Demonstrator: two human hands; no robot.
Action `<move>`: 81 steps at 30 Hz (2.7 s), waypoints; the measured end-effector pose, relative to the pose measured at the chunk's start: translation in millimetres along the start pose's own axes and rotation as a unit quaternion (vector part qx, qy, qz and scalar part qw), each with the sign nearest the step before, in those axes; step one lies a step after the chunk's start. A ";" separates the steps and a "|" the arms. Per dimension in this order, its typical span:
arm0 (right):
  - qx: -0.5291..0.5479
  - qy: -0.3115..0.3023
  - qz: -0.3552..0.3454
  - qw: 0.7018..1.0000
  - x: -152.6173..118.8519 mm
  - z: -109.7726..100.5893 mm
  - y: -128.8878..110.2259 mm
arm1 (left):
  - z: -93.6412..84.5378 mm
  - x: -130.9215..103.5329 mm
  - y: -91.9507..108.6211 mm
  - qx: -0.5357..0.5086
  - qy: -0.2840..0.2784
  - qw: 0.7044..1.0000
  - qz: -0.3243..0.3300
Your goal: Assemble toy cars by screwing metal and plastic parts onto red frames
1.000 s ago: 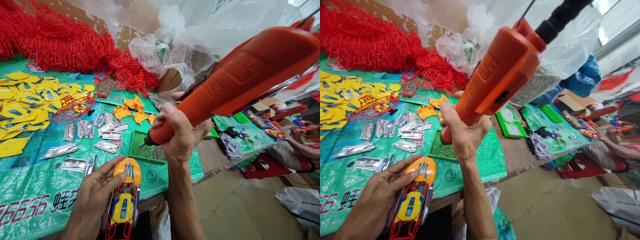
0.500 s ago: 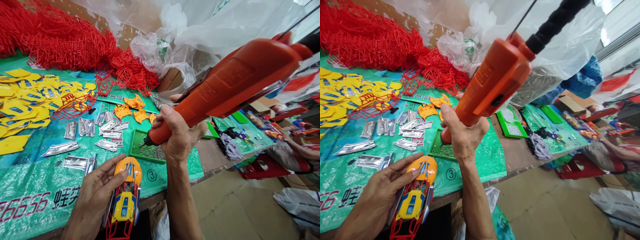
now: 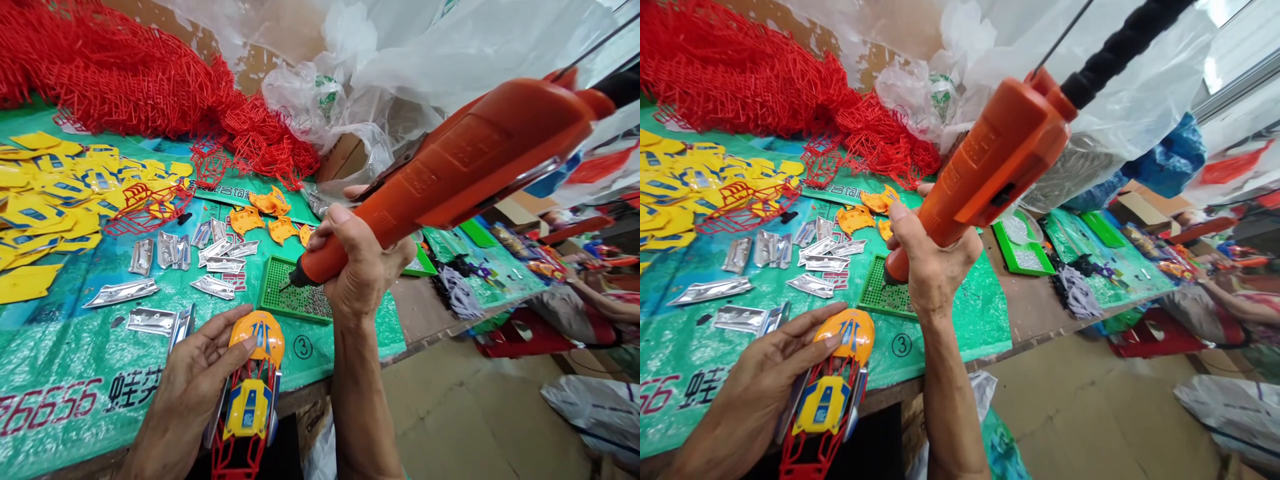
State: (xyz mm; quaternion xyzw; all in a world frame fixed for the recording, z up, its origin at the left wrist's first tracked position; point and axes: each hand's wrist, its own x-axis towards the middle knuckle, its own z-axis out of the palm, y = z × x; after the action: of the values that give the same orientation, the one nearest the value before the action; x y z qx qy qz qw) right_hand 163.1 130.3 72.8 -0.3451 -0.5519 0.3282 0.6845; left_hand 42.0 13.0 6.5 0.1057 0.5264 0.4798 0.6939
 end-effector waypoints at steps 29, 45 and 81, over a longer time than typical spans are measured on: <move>-0.009 -0.004 0.013 1.000 -6.8 2.7 -3.4 | 1.4 -0.4 1.3 0.009 0.002 1.000 -0.004; -0.029 0.016 -0.027 0.999 1.5 6.4 -14.6 | -4.6 2.9 -4.0 -0.012 -0.056 0.998 0.013; 0.053 -0.067 0.057 0.995 -43.2 27.1 -55.0 | -6.1 1.7 -2.2 0.018 -0.103 0.993 0.062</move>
State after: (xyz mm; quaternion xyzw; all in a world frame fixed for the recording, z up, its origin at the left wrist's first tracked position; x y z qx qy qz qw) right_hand 132.7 67.4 100.1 -0.3165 -0.5579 0.4177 0.6435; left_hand 38.1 10.9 1.4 0.1998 0.4529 0.4988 0.7115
